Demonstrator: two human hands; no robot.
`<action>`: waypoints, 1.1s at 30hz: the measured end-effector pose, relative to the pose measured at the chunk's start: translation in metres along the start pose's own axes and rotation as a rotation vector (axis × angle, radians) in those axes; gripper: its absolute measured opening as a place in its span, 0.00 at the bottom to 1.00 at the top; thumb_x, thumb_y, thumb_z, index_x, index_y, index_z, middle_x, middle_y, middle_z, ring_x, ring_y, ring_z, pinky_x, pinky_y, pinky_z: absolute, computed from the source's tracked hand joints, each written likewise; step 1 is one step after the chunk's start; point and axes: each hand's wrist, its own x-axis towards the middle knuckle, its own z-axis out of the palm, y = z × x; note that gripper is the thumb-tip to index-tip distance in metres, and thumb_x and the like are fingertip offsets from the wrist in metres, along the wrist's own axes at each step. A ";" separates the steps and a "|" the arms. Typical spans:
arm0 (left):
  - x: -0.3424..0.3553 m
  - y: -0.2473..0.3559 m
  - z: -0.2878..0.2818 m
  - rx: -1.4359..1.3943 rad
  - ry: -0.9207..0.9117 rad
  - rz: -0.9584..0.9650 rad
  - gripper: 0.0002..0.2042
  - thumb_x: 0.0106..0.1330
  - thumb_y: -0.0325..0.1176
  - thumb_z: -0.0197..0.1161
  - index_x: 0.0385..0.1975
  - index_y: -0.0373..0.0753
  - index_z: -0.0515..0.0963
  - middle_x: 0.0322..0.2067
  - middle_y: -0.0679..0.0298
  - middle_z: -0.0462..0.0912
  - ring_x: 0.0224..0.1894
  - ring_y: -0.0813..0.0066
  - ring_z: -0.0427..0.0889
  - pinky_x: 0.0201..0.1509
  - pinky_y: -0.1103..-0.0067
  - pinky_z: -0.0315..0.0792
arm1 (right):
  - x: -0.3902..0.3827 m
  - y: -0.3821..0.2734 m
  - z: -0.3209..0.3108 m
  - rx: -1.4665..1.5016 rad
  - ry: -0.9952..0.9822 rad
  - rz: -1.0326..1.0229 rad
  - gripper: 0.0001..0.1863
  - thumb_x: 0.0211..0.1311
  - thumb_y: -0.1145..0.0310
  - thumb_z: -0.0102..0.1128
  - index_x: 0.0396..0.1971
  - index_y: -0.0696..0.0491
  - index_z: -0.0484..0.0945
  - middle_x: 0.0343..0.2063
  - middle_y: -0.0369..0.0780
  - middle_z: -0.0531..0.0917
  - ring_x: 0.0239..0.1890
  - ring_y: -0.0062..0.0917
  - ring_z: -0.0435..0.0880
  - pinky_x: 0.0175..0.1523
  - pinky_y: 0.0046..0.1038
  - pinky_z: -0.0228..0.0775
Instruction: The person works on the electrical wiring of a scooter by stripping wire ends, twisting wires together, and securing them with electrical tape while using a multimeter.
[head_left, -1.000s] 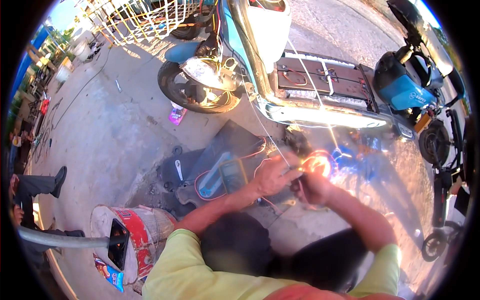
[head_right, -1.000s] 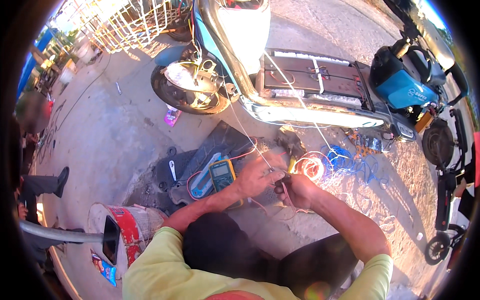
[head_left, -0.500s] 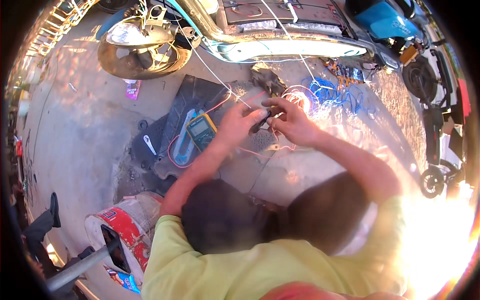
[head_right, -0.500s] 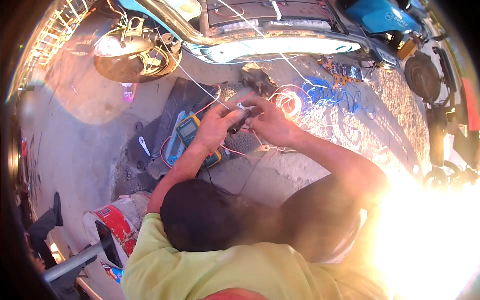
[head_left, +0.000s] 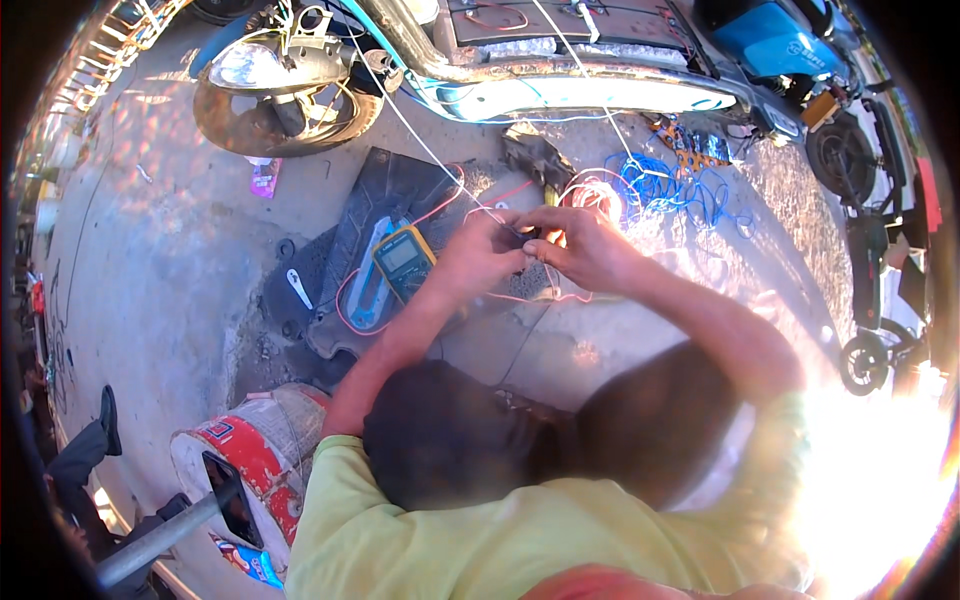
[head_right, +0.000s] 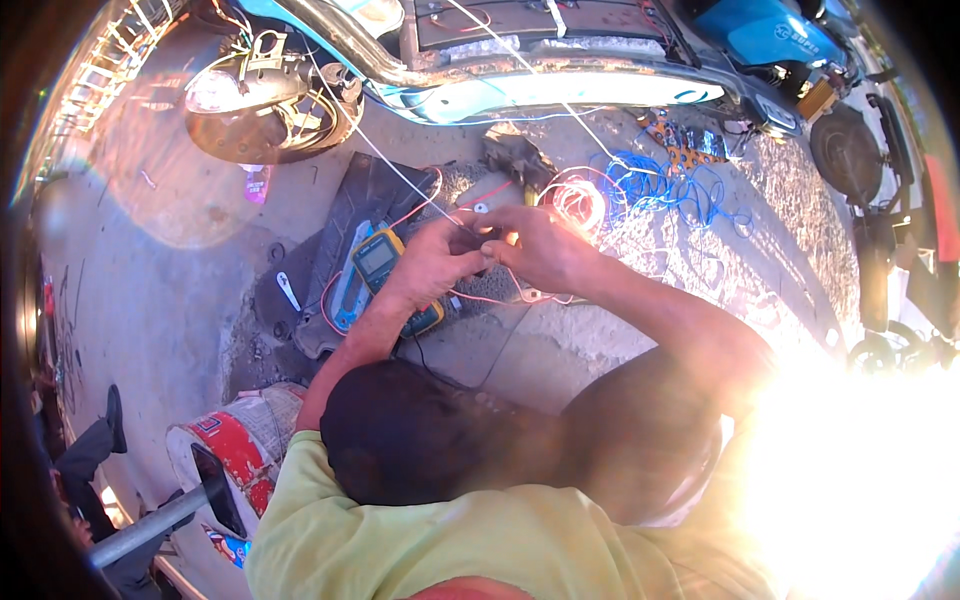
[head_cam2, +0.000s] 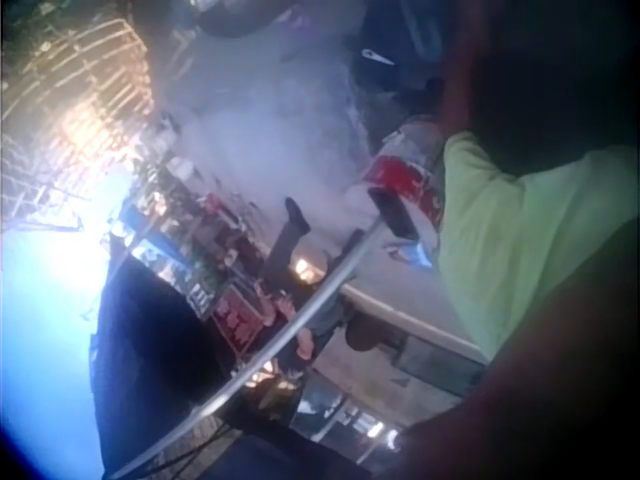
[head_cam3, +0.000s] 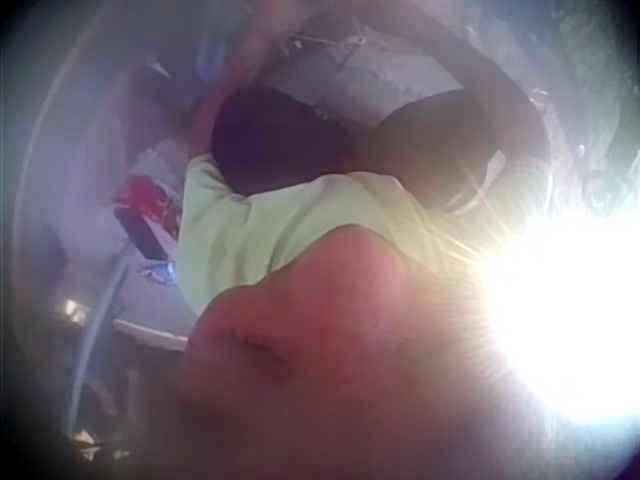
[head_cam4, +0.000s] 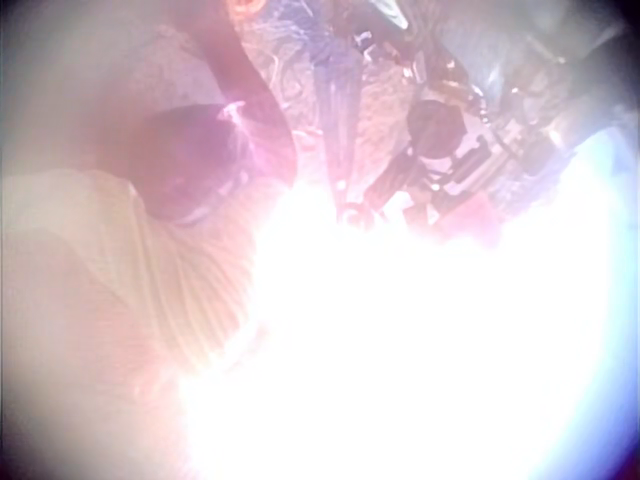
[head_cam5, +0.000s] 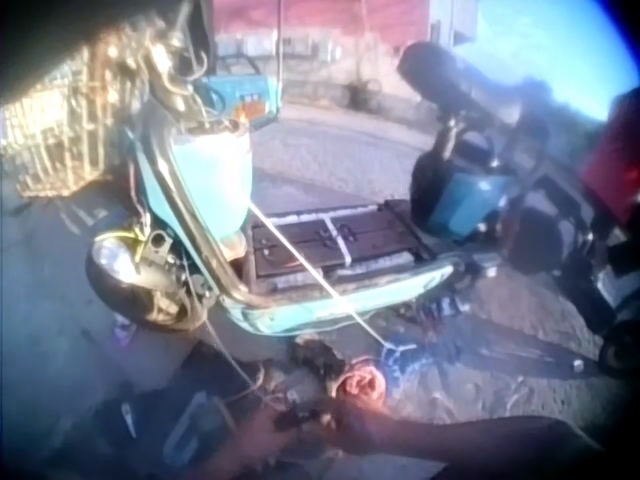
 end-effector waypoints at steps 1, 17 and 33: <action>0.000 0.000 0.001 -0.004 -0.018 0.018 0.17 0.63 0.23 0.66 0.52 0.35 0.75 0.33 0.66 0.84 0.35 0.82 0.81 0.36 0.83 0.73 | 0.001 0.001 0.001 -0.005 -0.040 0.068 0.22 0.65 0.68 0.57 0.58 0.57 0.78 0.48 0.50 0.84 0.50 0.40 0.85 0.56 0.35 0.76; -0.008 0.010 -0.003 -0.015 -0.026 -0.154 0.23 0.61 0.26 0.64 0.58 0.32 0.73 0.30 0.65 0.79 0.28 0.79 0.79 0.31 0.81 0.73 | 0.009 0.009 0.003 -0.131 0.130 -0.009 0.10 0.67 0.72 0.57 0.44 0.61 0.75 0.38 0.51 0.82 0.40 0.41 0.84 0.48 0.36 0.76; -0.004 0.001 -0.002 0.441 0.077 0.033 0.18 0.62 0.38 0.66 0.49 0.35 0.78 0.29 0.60 0.83 0.32 0.78 0.81 0.32 0.74 0.73 | 0.005 0.006 0.003 -0.267 0.044 -0.054 0.13 0.63 0.67 0.58 0.39 0.62 0.80 0.34 0.51 0.83 0.39 0.46 0.84 0.46 0.41 0.76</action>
